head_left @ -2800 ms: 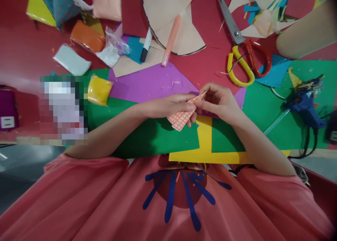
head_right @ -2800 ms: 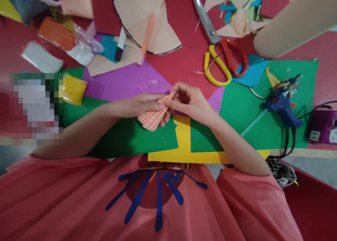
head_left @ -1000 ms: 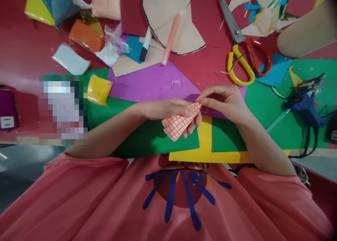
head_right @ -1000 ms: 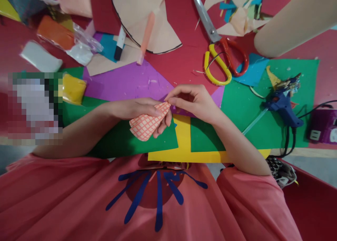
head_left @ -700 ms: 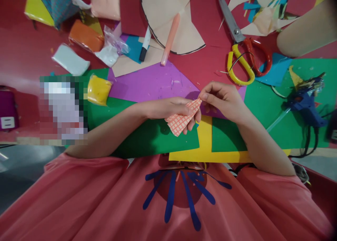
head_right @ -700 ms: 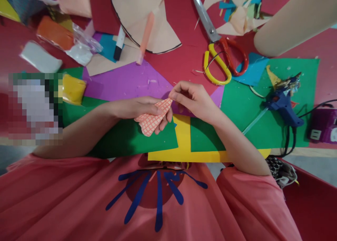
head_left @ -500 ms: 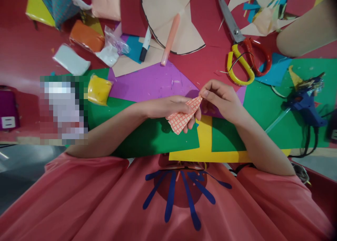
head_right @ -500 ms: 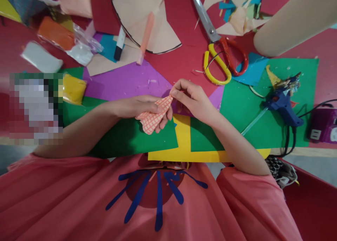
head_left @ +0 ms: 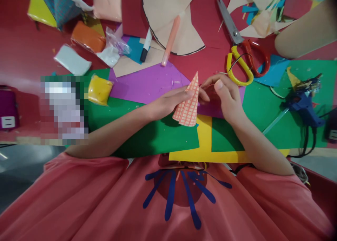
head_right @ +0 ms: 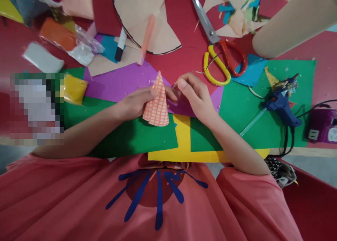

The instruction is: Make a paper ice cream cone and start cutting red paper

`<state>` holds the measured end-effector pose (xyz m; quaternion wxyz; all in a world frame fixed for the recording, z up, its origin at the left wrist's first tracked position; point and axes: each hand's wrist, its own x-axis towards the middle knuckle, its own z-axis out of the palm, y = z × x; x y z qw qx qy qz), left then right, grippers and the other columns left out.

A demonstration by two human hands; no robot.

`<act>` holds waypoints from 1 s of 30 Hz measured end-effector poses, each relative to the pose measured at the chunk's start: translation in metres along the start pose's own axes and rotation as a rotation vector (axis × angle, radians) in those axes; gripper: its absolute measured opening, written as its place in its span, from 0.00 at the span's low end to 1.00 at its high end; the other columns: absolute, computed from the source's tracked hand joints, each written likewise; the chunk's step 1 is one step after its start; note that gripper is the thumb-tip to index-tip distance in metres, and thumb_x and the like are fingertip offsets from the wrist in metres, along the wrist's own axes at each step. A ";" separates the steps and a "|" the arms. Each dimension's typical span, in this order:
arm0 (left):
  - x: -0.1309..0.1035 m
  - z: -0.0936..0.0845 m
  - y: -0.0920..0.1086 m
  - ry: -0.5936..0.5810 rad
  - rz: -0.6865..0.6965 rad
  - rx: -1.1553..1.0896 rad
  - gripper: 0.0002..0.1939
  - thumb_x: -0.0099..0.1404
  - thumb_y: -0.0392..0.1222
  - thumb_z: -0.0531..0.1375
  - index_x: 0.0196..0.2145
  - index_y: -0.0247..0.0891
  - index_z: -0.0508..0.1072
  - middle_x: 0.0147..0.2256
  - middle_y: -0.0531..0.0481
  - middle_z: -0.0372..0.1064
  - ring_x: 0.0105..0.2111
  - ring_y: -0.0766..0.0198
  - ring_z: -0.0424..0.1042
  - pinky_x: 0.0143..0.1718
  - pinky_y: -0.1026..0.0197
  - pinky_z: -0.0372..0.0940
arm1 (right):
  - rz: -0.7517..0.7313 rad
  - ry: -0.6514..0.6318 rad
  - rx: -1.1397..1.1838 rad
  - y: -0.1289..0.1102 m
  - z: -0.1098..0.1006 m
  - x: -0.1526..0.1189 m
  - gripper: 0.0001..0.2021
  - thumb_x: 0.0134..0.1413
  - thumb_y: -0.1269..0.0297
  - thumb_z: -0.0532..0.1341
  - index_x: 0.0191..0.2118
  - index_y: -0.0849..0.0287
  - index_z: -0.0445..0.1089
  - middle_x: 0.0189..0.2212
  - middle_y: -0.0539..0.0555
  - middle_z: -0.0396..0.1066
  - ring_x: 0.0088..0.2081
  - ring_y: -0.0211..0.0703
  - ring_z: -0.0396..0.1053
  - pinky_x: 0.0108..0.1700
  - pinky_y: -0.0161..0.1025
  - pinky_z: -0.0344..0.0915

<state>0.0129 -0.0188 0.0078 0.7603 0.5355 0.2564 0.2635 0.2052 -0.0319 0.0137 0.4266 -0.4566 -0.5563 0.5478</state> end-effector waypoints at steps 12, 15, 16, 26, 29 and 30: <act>-0.001 0.003 -0.006 0.346 0.189 0.331 0.22 0.67 0.61 0.54 0.43 0.41 0.74 0.40 0.50 0.70 0.44 0.63 0.70 0.51 0.56 0.66 | 0.158 -0.186 0.081 -0.001 0.016 -0.008 0.18 0.49 0.50 0.69 0.30 0.58 0.64 0.21 0.44 0.60 0.21 0.29 0.59 0.22 0.31 0.57; 0.003 -0.004 -0.005 0.449 0.230 0.172 0.17 0.65 0.57 0.59 0.31 0.40 0.70 0.25 0.56 0.66 0.25 0.72 0.67 0.28 0.66 0.65 | 0.154 -0.205 0.063 -0.001 0.013 -0.007 0.18 0.48 0.51 0.69 0.31 0.59 0.66 0.22 0.45 0.62 0.23 0.30 0.59 0.23 0.31 0.56; 0.005 -0.006 -0.006 0.466 0.234 0.145 0.18 0.65 0.57 0.60 0.29 0.39 0.68 0.23 0.57 0.64 0.22 0.73 0.64 0.24 0.67 0.62 | 0.154 -0.211 0.059 0.000 0.013 -0.007 0.18 0.47 0.51 0.70 0.31 0.59 0.66 0.23 0.45 0.63 0.23 0.30 0.60 0.23 0.31 0.56; 0.005 -0.008 0.001 0.471 0.117 0.307 0.16 0.66 0.49 0.60 0.25 0.38 0.65 0.18 0.58 0.62 0.17 0.75 0.62 0.20 0.71 0.59 | 0.208 -0.360 0.000 0.000 0.005 -0.004 0.20 0.46 0.50 0.70 0.32 0.61 0.67 0.23 0.45 0.62 0.24 0.30 0.58 0.24 0.31 0.53; 0.006 -0.005 0.000 0.448 0.157 0.337 0.14 0.66 0.44 0.60 0.25 0.37 0.64 0.19 0.58 0.62 0.17 0.76 0.62 0.19 0.71 0.58 | 0.169 -0.321 -0.002 -0.001 0.009 -0.003 0.20 0.52 0.47 0.65 0.30 0.62 0.67 0.22 0.45 0.61 0.24 0.29 0.56 0.25 0.31 0.52; 0.006 -0.003 0.000 0.440 0.169 0.349 0.14 0.66 0.43 0.60 0.25 0.37 0.64 0.20 0.58 0.62 0.18 0.76 0.62 0.20 0.71 0.58 | 0.158 -0.290 0.001 0.000 0.010 -0.002 0.20 0.53 0.46 0.64 0.29 0.62 0.67 0.22 0.45 0.60 0.23 0.29 0.56 0.24 0.31 0.51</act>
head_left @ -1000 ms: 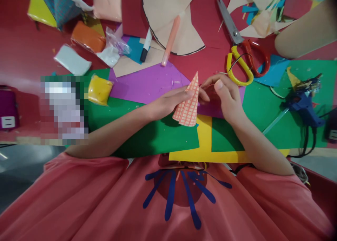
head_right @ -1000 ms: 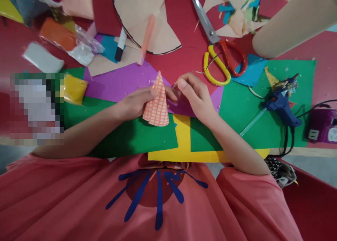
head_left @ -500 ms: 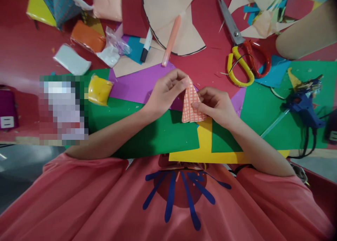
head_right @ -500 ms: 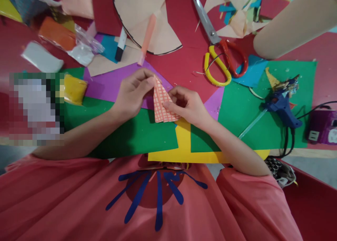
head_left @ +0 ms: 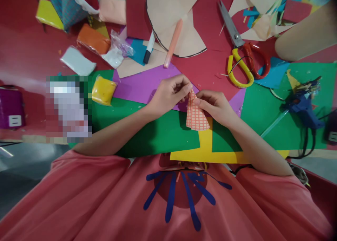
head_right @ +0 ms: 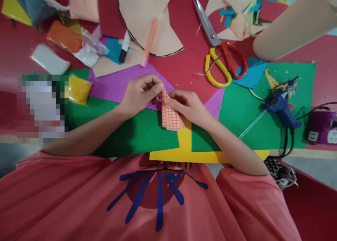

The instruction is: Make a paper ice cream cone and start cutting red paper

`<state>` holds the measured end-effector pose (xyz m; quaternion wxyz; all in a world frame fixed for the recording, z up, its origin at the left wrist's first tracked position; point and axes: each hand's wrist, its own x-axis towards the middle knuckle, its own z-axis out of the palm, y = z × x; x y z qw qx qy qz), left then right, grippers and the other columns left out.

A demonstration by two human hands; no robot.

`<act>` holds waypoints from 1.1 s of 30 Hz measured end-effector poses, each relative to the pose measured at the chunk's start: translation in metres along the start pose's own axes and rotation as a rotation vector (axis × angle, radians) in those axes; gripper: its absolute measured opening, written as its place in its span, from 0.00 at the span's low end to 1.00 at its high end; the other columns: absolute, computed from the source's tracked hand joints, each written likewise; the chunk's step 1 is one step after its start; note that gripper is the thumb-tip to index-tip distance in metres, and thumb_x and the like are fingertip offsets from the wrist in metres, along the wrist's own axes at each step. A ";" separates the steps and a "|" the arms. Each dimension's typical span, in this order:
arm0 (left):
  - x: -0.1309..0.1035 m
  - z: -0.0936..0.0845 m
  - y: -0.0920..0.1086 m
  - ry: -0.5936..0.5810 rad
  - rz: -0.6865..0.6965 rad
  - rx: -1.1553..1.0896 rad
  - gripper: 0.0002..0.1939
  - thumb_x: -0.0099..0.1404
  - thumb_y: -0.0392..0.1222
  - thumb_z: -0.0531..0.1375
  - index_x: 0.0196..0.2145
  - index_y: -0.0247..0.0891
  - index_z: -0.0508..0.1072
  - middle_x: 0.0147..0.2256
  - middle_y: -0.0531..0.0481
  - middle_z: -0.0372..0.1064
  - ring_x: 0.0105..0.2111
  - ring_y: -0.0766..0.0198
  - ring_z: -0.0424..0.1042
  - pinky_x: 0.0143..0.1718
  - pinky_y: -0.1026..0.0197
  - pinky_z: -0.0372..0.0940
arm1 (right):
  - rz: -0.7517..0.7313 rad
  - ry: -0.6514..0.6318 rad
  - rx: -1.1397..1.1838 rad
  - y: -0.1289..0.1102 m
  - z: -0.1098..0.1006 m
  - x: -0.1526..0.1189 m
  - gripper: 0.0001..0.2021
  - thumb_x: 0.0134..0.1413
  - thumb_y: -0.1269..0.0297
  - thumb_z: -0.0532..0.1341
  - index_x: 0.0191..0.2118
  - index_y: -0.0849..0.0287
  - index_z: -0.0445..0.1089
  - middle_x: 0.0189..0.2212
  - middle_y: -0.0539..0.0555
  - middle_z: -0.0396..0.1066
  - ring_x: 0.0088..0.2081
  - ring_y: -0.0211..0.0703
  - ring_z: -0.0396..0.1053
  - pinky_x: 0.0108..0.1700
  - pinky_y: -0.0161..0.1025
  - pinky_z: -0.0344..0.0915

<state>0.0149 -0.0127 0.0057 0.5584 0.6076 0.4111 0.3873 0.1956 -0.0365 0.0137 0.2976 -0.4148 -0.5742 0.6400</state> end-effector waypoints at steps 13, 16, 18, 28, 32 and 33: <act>0.004 -0.004 -0.008 -0.149 0.000 -0.112 0.22 0.62 0.62 0.61 0.27 0.40 0.67 0.20 0.56 0.64 0.19 0.72 0.62 0.19 0.65 0.57 | -0.018 0.071 0.010 0.008 0.001 0.004 0.20 0.50 0.47 0.67 0.25 0.60 0.67 0.20 0.46 0.63 0.22 0.30 0.56 0.23 0.32 0.52; 0.003 -0.001 -0.008 -0.142 0.015 -0.018 0.23 0.62 0.62 0.60 0.25 0.39 0.65 0.18 0.57 0.62 0.18 0.72 0.61 0.19 0.66 0.55 | -0.038 0.059 0.001 0.008 0.000 0.004 0.20 0.50 0.47 0.67 0.25 0.60 0.67 0.20 0.45 0.62 0.22 0.30 0.56 0.23 0.31 0.51; 0.003 0.000 -0.009 -0.148 0.021 0.005 0.24 0.64 0.63 0.58 0.26 0.38 0.65 0.18 0.57 0.62 0.17 0.72 0.61 0.18 0.66 0.55 | -0.051 0.060 -0.006 0.009 -0.001 0.005 0.20 0.50 0.47 0.67 0.25 0.60 0.67 0.20 0.45 0.61 0.22 0.29 0.55 0.23 0.31 0.50; 0.004 -0.003 -0.009 -0.159 -0.031 -0.183 0.17 0.63 0.55 0.62 0.32 0.37 0.73 0.28 0.52 0.72 0.28 0.68 0.72 0.29 0.65 0.67 | -0.057 0.043 0.044 0.009 -0.001 0.001 0.21 0.51 0.45 0.66 0.25 0.60 0.66 0.19 0.45 0.61 0.21 0.29 0.54 0.23 0.31 0.49; 0.004 -0.003 -0.009 -0.172 -0.038 -0.223 0.12 0.59 0.50 0.67 0.32 0.38 0.75 0.29 0.53 0.73 0.26 0.70 0.72 0.30 0.65 0.69 | -0.071 0.017 0.084 0.008 -0.002 0.000 0.21 0.51 0.45 0.66 0.25 0.59 0.65 0.19 0.45 0.60 0.21 0.29 0.53 0.22 0.31 0.47; 0.004 -0.003 -0.009 -0.179 -0.040 -0.243 0.13 0.59 0.50 0.67 0.32 0.38 0.75 0.29 0.53 0.73 0.25 0.70 0.72 0.29 0.65 0.69 | -0.077 0.008 0.089 0.007 -0.002 0.000 0.21 0.51 0.46 0.66 0.25 0.59 0.65 0.19 0.45 0.59 0.21 0.29 0.53 0.22 0.31 0.47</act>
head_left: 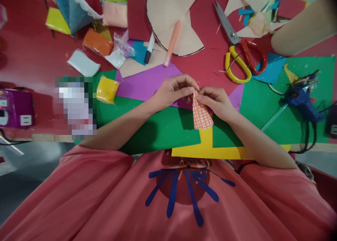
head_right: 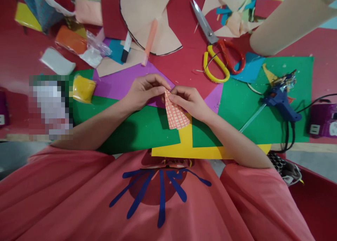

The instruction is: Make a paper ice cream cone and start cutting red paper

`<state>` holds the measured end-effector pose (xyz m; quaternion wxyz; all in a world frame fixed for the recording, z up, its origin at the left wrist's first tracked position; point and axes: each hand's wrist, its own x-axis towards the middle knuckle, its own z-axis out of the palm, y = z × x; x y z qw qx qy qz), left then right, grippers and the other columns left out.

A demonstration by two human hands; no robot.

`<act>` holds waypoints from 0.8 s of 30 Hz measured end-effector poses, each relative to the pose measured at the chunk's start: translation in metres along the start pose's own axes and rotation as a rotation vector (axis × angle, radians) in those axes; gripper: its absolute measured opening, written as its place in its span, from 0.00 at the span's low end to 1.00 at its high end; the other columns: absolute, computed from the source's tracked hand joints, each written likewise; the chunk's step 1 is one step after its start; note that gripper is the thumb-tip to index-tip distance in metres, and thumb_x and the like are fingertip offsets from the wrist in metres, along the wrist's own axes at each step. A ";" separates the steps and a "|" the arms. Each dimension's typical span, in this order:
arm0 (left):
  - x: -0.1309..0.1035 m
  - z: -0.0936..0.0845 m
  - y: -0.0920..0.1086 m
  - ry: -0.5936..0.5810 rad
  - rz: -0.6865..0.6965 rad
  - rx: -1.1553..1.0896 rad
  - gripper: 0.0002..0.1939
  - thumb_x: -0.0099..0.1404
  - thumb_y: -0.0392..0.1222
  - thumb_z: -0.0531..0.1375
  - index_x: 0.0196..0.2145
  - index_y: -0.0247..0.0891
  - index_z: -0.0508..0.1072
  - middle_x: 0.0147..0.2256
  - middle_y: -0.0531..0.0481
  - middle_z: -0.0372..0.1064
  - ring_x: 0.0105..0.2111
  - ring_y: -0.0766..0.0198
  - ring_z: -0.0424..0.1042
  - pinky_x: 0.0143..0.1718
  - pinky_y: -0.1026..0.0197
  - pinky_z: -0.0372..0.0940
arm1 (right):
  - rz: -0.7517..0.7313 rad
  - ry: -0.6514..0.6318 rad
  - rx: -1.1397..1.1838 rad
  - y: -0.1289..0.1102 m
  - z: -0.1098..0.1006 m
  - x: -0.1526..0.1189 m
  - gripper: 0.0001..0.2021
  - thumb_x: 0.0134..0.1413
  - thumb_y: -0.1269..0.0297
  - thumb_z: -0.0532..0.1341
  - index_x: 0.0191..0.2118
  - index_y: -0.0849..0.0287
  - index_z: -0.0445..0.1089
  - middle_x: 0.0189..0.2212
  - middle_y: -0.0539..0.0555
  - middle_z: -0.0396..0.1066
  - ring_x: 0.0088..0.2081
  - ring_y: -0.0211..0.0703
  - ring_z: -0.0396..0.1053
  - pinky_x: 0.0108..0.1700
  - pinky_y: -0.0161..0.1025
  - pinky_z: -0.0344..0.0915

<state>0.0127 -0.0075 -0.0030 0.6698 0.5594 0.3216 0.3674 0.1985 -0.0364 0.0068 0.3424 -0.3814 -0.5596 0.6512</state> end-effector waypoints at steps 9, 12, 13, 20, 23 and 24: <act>0.001 -0.003 -0.002 0.020 -0.026 0.007 0.19 0.54 0.55 0.69 0.31 0.35 0.77 0.26 0.52 0.74 0.24 0.70 0.73 0.29 0.66 0.70 | -0.009 -0.004 -0.024 -0.001 -0.003 -0.001 0.19 0.56 0.48 0.63 0.25 0.59 0.65 0.19 0.44 0.57 0.21 0.29 0.52 0.25 0.32 0.50; 0.001 -0.003 -0.001 0.016 -0.025 0.020 0.19 0.54 0.56 0.69 0.31 0.36 0.77 0.26 0.52 0.74 0.25 0.71 0.72 0.29 0.67 0.69 | 0.008 -0.014 0.007 -0.002 -0.002 0.000 0.19 0.54 0.49 0.64 0.26 0.60 0.66 0.20 0.44 0.58 0.22 0.29 0.53 0.24 0.31 0.51; 0.001 -0.003 -0.001 0.013 -0.025 0.018 0.19 0.55 0.57 0.68 0.32 0.36 0.77 0.26 0.52 0.74 0.24 0.71 0.72 0.29 0.67 0.68 | 0.008 -0.004 0.020 -0.002 -0.002 0.000 0.19 0.53 0.49 0.65 0.26 0.60 0.66 0.20 0.44 0.59 0.22 0.29 0.53 0.24 0.31 0.51; 0.000 -0.001 0.002 -0.012 -0.019 0.052 0.19 0.56 0.55 0.68 0.31 0.35 0.74 0.28 0.53 0.72 0.28 0.71 0.71 0.31 0.68 0.67 | 0.038 0.059 0.060 0.000 -0.003 -0.002 0.17 0.51 0.51 0.68 0.27 0.60 0.67 0.20 0.44 0.60 0.21 0.28 0.54 0.23 0.30 0.50; 0.000 -0.001 0.003 -0.039 -0.009 0.070 0.18 0.57 0.55 0.67 0.34 0.35 0.75 0.29 0.52 0.72 0.29 0.70 0.71 0.32 0.67 0.67 | 0.077 0.056 0.042 0.000 -0.002 -0.003 0.18 0.50 0.49 0.68 0.27 0.60 0.67 0.19 0.44 0.59 0.21 0.29 0.54 0.21 0.30 0.49; 0.000 -0.001 0.003 -0.046 -0.006 0.073 0.19 0.57 0.55 0.67 0.35 0.36 0.76 0.29 0.52 0.72 0.29 0.70 0.71 0.31 0.67 0.67 | 0.083 0.053 0.032 0.000 -0.002 -0.003 0.19 0.49 0.48 0.68 0.27 0.59 0.67 0.19 0.44 0.59 0.21 0.29 0.53 0.21 0.30 0.48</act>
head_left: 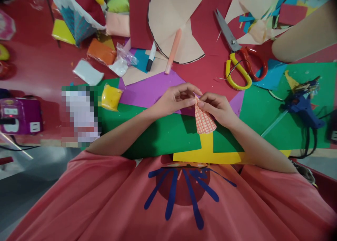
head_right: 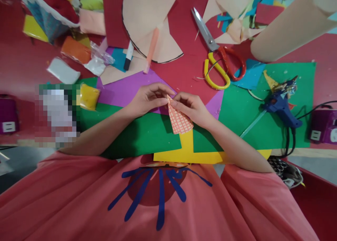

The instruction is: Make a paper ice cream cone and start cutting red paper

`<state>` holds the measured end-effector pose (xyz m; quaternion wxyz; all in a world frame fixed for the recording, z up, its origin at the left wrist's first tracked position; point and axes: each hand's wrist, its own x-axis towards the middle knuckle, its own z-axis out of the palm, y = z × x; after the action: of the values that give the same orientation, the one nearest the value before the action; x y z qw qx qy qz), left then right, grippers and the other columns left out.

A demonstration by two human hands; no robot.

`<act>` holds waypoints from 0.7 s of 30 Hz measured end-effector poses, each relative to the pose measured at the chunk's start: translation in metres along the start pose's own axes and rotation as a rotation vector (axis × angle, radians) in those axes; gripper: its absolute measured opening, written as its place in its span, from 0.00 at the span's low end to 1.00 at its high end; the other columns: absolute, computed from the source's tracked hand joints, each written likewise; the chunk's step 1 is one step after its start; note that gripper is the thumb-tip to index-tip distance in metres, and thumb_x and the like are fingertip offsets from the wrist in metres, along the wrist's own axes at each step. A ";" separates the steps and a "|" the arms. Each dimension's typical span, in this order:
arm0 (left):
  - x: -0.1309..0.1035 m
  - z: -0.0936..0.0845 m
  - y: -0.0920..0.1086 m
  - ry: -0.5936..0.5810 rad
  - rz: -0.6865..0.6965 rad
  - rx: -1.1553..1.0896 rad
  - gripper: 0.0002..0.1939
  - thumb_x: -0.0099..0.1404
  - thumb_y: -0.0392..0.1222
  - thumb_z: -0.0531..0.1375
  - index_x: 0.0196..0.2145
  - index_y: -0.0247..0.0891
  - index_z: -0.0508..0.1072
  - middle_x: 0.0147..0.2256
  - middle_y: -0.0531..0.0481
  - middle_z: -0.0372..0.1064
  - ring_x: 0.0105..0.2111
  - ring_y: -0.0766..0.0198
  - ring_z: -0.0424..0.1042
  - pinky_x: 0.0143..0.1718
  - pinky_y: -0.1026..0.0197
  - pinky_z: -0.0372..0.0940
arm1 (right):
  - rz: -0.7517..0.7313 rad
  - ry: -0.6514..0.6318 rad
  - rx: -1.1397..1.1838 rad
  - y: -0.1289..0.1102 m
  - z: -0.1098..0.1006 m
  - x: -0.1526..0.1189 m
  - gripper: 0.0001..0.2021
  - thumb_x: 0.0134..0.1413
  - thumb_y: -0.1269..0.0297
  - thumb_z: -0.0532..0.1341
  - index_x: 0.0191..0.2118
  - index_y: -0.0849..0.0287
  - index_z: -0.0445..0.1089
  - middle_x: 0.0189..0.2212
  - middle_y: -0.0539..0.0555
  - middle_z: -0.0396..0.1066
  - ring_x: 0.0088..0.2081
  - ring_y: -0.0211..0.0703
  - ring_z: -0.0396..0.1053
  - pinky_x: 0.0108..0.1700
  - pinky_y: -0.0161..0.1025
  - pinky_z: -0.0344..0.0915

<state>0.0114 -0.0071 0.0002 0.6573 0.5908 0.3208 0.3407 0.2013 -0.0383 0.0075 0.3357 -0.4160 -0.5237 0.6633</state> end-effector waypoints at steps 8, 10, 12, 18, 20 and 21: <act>0.004 -0.013 -0.011 0.301 0.098 -0.029 0.19 0.55 0.58 0.68 0.33 0.40 0.74 0.27 0.54 0.72 0.24 0.72 0.71 0.28 0.67 0.69 | -0.209 0.429 0.115 0.001 -0.012 0.007 0.12 0.59 0.52 0.60 0.36 0.56 0.71 0.33 0.51 0.71 0.34 0.35 0.69 0.36 0.33 0.65; 0.005 -0.019 -0.013 0.436 0.165 -0.004 0.17 0.56 0.57 0.67 0.33 0.41 0.74 0.27 0.55 0.71 0.24 0.72 0.72 0.28 0.67 0.69 | -0.257 0.579 0.158 0.002 -0.017 0.011 0.08 0.60 0.57 0.59 0.35 0.55 0.70 0.33 0.50 0.70 0.31 0.33 0.68 0.33 0.32 0.64; 0.005 -0.021 -0.013 0.518 0.221 0.045 0.14 0.58 0.54 0.67 0.33 0.42 0.74 0.27 0.56 0.71 0.24 0.72 0.72 0.29 0.67 0.70 | -0.225 0.567 0.147 0.003 -0.020 0.013 0.07 0.58 0.58 0.60 0.34 0.55 0.68 0.27 0.47 0.67 0.24 0.32 0.64 0.26 0.32 0.60; -0.002 -0.013 -0.011 0.504 0.331 0.237 0.10 0.60 0.48 0.67 0.31 0.39 0.76 0.28 0.54 0.74 0.28 0.72 0.75 0.30 0.70 0.70 | -0.072 0.302 0.192 0.001 -0.018 0.011 0.15 0.46 0.53 0.69 0.34 0.56 0.68 0.22 0.42 0.66 0.12 0.27 0.54 0.12 0.31 0.48; -0.004 -0.011 -0.012 0.466 0.350 0.295 0.09 0.61 0.46 0.66 0.32 0.38 0.76 0.29 0.54 0.75 0.30 0.72 0.76 0.31 0.71 0.71 | 0.006 0.181 0.259 -0.003 -0.019 0.010 0.15 0.43 0.55 0.71 0.28 0.58 0.67 0.18 0.42 0.65 0.10 0.26 0.53 0.10 0.30 0.46; -0.005 -0.011 -0.013 0.448 0.377 0.313 0.08 0.62 0.45 0.66 0.33 0.39 0.76 0.30 0.54 0.76 0.30 0.73 0.76 0.32 0.71 0.71 | 0.060 0.124 0.296 -0.006 -0.021 0.009 0.15 0.42 0.56 0.71 0.26 0.59 0.66 0.17 0.41 0.64 0.10 0.25 0.53 0.10 0.29 0.45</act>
<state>0.0002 -0.0057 -0.0138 0.3973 0.6439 0.3909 0.5241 0.2161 -0.0202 0.0091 0.4049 -0.4176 -0.3857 0.7161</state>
